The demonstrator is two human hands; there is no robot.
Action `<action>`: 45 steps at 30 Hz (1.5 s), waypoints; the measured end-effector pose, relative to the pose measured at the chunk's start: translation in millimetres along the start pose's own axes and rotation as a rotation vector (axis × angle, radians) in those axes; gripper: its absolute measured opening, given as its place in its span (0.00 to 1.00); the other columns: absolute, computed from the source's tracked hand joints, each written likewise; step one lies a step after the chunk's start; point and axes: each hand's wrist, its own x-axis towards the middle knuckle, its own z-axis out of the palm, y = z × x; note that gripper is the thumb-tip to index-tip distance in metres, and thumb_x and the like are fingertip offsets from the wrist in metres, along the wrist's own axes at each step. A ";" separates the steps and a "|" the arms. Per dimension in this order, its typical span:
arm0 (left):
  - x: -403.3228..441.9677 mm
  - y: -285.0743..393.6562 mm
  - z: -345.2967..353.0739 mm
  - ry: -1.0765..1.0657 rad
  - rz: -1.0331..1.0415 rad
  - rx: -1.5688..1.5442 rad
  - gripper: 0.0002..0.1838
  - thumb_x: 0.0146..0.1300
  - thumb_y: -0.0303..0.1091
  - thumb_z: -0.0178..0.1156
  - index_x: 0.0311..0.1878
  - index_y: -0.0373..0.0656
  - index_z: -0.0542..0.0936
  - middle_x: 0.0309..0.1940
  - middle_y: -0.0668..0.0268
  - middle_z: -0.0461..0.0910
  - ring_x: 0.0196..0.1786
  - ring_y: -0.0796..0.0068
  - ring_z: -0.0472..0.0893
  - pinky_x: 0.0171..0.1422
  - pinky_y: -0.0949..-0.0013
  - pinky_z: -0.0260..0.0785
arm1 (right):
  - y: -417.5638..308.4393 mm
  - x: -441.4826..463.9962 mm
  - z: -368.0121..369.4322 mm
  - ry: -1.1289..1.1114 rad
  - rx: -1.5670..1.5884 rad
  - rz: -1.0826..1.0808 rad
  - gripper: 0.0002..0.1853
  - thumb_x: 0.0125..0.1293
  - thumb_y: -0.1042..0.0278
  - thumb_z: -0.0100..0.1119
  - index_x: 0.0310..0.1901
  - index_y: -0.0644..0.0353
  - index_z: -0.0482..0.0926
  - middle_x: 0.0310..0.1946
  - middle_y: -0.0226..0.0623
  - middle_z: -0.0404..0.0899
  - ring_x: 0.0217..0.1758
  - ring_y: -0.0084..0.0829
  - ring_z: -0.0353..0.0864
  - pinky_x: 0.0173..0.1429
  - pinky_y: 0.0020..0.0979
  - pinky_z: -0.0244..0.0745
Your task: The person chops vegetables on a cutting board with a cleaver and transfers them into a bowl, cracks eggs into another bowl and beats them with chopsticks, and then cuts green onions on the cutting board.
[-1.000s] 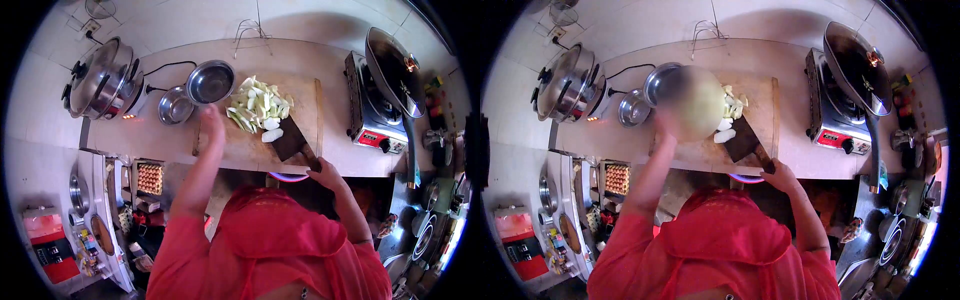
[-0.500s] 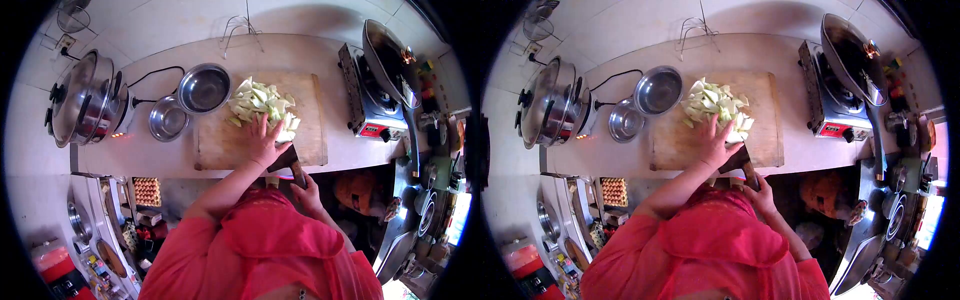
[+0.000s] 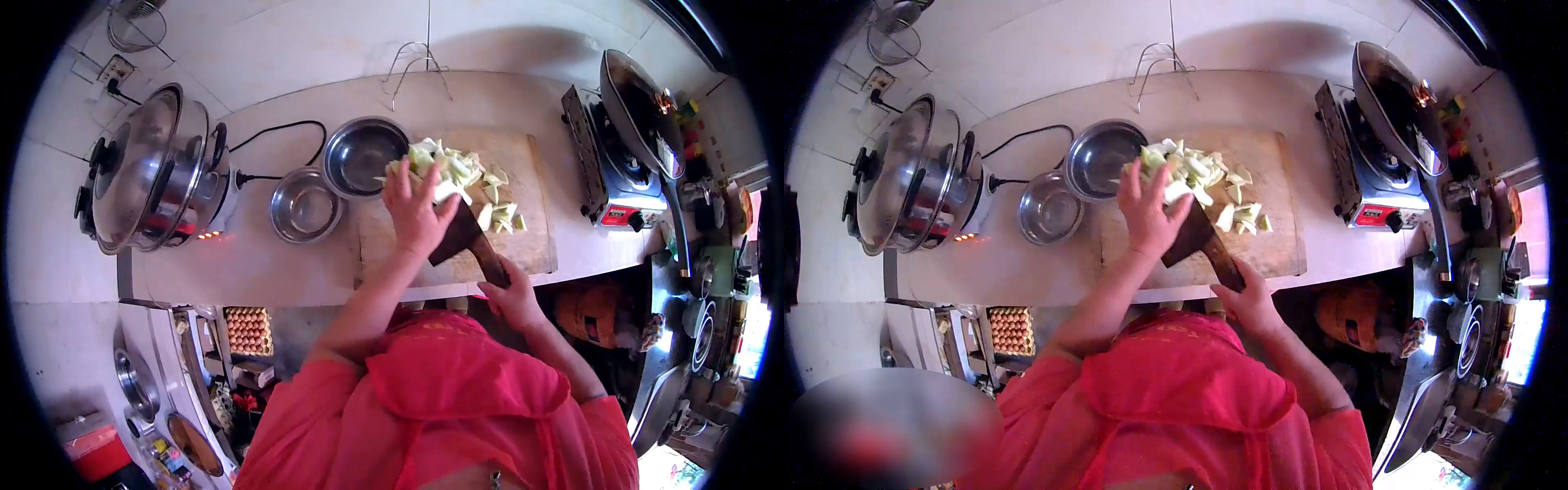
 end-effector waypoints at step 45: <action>-55.5 21.6 44.1 -0.346 0.181 -0.008 0.41 0.42 0.63 0.65 0.61 0.59 0.70 0.65 0.54 0.52 0.68 0.39 0.48 0.62 0.33 0.43 | 136.8 -19.3 29.3 0.193 0.383 -0.046 0.30 0.58 0.73 0.64 0.62 0.62 0.64 0.33 0.26 0.75 0.25 0.14 0.69 0.27 0.18 0.67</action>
